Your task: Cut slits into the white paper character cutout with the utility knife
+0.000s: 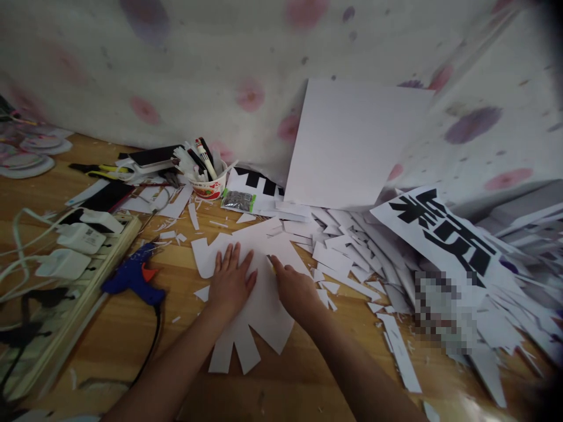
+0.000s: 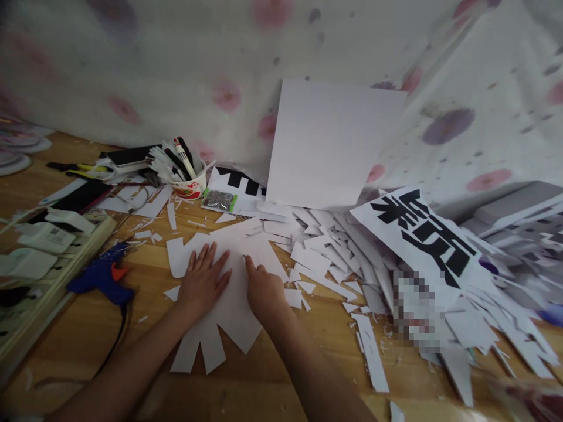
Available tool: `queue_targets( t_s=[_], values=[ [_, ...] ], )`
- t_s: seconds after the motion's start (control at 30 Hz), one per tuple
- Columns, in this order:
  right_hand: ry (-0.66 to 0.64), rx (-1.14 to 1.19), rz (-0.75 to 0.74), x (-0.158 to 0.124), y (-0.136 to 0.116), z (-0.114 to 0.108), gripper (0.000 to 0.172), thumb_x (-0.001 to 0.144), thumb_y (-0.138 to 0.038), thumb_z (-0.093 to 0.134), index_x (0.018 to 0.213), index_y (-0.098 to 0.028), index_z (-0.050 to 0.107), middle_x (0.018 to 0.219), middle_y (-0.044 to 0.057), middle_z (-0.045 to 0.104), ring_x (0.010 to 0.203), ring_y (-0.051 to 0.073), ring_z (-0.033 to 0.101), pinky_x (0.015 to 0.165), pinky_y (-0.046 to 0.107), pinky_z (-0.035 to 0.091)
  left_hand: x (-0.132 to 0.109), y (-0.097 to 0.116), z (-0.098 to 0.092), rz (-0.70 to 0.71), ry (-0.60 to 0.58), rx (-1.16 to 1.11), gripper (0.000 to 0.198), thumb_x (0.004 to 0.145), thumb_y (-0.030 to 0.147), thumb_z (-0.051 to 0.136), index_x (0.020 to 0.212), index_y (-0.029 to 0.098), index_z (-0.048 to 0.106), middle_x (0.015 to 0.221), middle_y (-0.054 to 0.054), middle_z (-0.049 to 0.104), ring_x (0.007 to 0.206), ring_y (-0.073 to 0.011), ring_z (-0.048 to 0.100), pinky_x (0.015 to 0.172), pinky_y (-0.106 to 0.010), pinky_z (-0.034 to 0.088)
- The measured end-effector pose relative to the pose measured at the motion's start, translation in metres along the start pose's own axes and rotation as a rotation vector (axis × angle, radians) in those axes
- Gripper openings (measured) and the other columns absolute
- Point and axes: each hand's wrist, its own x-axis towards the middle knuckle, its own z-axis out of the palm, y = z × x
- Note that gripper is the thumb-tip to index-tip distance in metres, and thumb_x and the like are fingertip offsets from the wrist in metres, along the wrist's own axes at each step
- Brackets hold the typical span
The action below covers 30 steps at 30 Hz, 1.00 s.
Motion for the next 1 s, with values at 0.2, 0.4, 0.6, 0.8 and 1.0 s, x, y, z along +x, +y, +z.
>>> queue_targets(
  t_s=[0.2,0.4,0.6,0.8,1.0],
  values=[
    [-0.048,-0.071,-0.061,0.003,-0.006,-0.023,0.055,0.083,-0.01,0.032,0.137,-0.013,0.027,0.091,0.016,0.066,0.083,0.025,0.064,0.063,0.031,0.045,0.0,0.001,0.0,-0.003,0.006,-0.001,0.046,0.086,0.039,0.038,0.128,0.022,0.045,0.141,-0.011,0.035,0.132,-0.0292,0.025,0.105,-0.052,0.019],
    [-0.023,-0.066,-0.091,0.005,0.002,-0.016,0.05,0.086,-0.016,0.033,0.136,-0.016,0.027,0.092,0.013,0.067,0.082,0.024,0.064,0.064,0.031,0.045,0.001,0.003,0.0,-0.049,-0.037,0.063,0.046,0.087,0.039,0.037,0.13,0.023,0.042,0.143,-0.012,0.032,0.133,-0.0278,0.023,0.106,-0.049,0.017],
    [-0.016,-0.059,-0.086,0.003,0.004,-0.011,0.048,0.088,-0.019,0.032,0.135,-0.019,0.028,0.094,0.012,0.067,0.084,0.024,0.064,0.065,0.031,0.044,0.001,0.003,0.0,-0.059,-0.051,0.083,0.047,0.088,0.04,0.035,0.131,0.024,0.041,0.143,-0.012,0.031,0.133,-0.0278,0.023,0.107,-0.048,0.015],
    [-0.026,-0.052,-0.078,-0.001,0.005,-0.012,0.047,0.088,-0.019,0.032,0.135,-0.02,0.029,0.095,0.012,0.067,0.086,0.024,0.063,0.067,0.031,0.043,0.001,0.003,-0.002,-0.061,-0.056,0.093,0.046,0.088,0.04,0.036,0.131,0.024,0.042,0.143,-0.013,0.03,0.132,-0.0278,0.024,0.107,-0.047,0.016],
    [-0.02,-0.052,-0.079,-0.006,0.005,-0.014,0.048,0.087,-0.018,0.032,0.135,-0.02,0.03,0.094,0.012,0.067,0.085,0.024,0.064,0.065,0.031,0.043,0.002,0.005,-0.004,-0.062,-0.06,0.101,0.046,0.088,0.039,0.036,0.13,0.024,0.042,0.143,-0.013,0.031,0.132,-0.0273,0.024,0.106,-0.047,0.017]
  ],
)
